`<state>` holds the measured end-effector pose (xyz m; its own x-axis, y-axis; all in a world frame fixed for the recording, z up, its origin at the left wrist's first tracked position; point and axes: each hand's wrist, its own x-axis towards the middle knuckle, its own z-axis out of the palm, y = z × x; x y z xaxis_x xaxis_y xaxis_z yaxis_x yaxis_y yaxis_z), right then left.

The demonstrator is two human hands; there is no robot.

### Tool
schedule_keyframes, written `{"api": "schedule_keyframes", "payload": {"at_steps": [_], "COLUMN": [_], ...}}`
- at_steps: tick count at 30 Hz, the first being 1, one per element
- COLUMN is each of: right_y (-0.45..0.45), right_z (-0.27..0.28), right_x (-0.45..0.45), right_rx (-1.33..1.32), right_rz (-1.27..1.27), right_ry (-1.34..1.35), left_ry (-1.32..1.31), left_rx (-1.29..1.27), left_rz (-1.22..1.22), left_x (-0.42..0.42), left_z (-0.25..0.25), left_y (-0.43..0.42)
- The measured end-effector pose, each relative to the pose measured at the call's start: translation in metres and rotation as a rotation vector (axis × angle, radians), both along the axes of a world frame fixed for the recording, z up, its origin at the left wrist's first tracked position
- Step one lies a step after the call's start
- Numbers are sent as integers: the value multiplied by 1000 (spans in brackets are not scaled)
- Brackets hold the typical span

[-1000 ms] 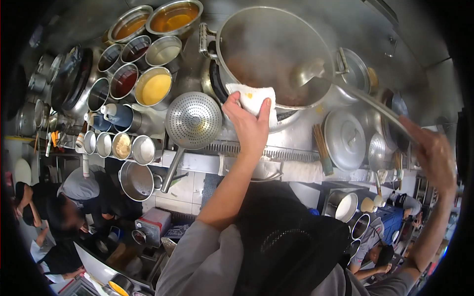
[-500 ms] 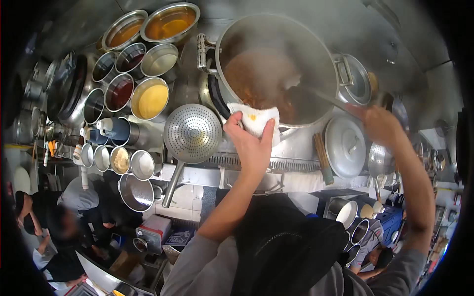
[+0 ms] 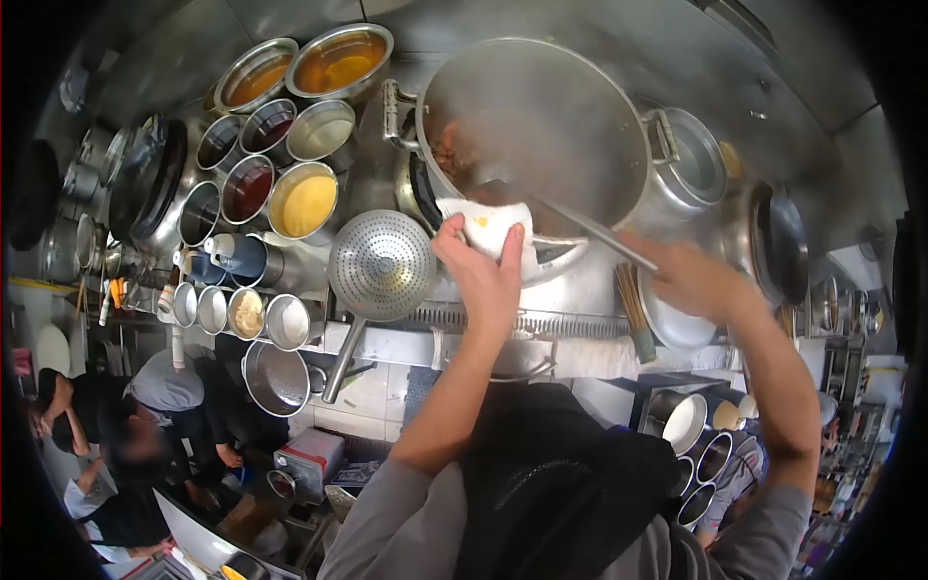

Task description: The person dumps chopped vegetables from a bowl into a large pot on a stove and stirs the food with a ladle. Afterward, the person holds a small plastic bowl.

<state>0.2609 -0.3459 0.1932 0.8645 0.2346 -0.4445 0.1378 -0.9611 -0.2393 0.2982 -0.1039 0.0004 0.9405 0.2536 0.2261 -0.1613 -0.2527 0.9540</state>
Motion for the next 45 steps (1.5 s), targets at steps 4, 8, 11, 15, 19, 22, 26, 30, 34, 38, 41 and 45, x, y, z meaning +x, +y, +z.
{"api": "schedule_keyframes", "payload": {"at_steps": [4, 8, 11, 15, 19, 22, 26, 30, 34, 38, 41, 45], "right_y": [-11, -3, 6, 17, 29, 40, 14, 7, 8, 18, 23, 7], "right_z": [73, 133, 171, 210, 206, 170, 109, 48, -5, -25, -22, 9], "right_x": [-35, -58, -64, -46, -11, 9, 26, 24, 27, 44, 39, 15], "right_rx": [-243, -309, -433, -461, -635, -701, -593, -581, -343, 51, 197, 160], "right_rz": [-13, -49, -94, -246, -109, -106, 20, -18, -203, -381, -509, -444], "right_ry": [42, -112, -200, -89, 61, 74, 81, 52, -41, 39, 174, 254], "left_ry": [-63, -49, -67, -35, 33, 57, 81, 72, 99, 82, 73, 48], "left_rx": [59, 15, 48, 29, -80, -101, -69, -177, -72, -36, -120, -24], "left_rz": [27, 0, -2, -11, -29, -44, -48, -32, -78, -77, -58, -34], "left_x": [-3, -3, -3, -3, -2, -1, -1, 2, 1, 0, 2, 1], "left_z": [0, 0, 0, 4, 4, 2, 4, 3, 4, 4, 4, 4], "left_y": [0, 2, 1, 3, 3, 4, 4, 2, 7, 5, 2, 1]}}
